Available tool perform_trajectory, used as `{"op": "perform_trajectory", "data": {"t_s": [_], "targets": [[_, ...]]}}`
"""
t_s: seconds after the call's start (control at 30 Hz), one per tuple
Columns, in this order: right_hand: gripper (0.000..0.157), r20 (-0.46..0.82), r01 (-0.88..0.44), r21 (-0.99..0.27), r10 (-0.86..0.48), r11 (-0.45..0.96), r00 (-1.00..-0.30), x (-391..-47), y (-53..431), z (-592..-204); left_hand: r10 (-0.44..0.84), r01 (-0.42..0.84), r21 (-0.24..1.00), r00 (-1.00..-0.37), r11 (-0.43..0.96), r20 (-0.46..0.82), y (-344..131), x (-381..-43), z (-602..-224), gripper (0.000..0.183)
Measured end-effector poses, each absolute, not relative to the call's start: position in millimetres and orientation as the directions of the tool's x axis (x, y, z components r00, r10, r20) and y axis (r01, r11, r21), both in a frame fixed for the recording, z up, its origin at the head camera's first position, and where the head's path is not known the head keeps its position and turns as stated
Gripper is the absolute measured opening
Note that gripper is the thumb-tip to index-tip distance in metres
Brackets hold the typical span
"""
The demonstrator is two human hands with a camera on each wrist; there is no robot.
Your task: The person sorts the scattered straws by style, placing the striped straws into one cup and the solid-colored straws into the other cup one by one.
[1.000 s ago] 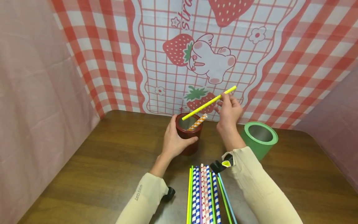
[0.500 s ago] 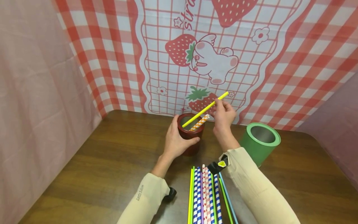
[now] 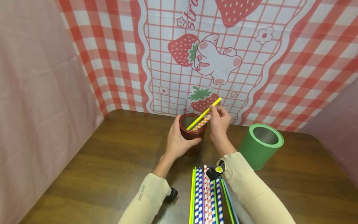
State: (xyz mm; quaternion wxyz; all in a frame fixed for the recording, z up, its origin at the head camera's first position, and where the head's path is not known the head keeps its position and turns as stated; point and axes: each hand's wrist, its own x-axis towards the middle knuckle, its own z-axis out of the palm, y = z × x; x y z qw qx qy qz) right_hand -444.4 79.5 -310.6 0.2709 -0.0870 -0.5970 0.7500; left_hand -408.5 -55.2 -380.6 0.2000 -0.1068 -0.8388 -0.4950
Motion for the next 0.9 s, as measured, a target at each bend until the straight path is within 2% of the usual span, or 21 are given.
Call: {"op": "perform_trajectory", "data": {"t_s": [0.5, 0.9], "targets": [[0.008, 0.144, -0.271, -0.948, 0.535, -0.166, -0.833, -436, 66, -325, -0.017, 0.372, 0.784, -0.899, 0.496, 0.437, -55, -409, -381, 0.111], [0.01, 0.158, -0.239, -0.968, 0.552, -0.077, -0.819, -431, 58, -333, -0.018, 0.371, 0.777, -0.898, 0.508, 0.44, -56, -409, -381, 0.112]]}}
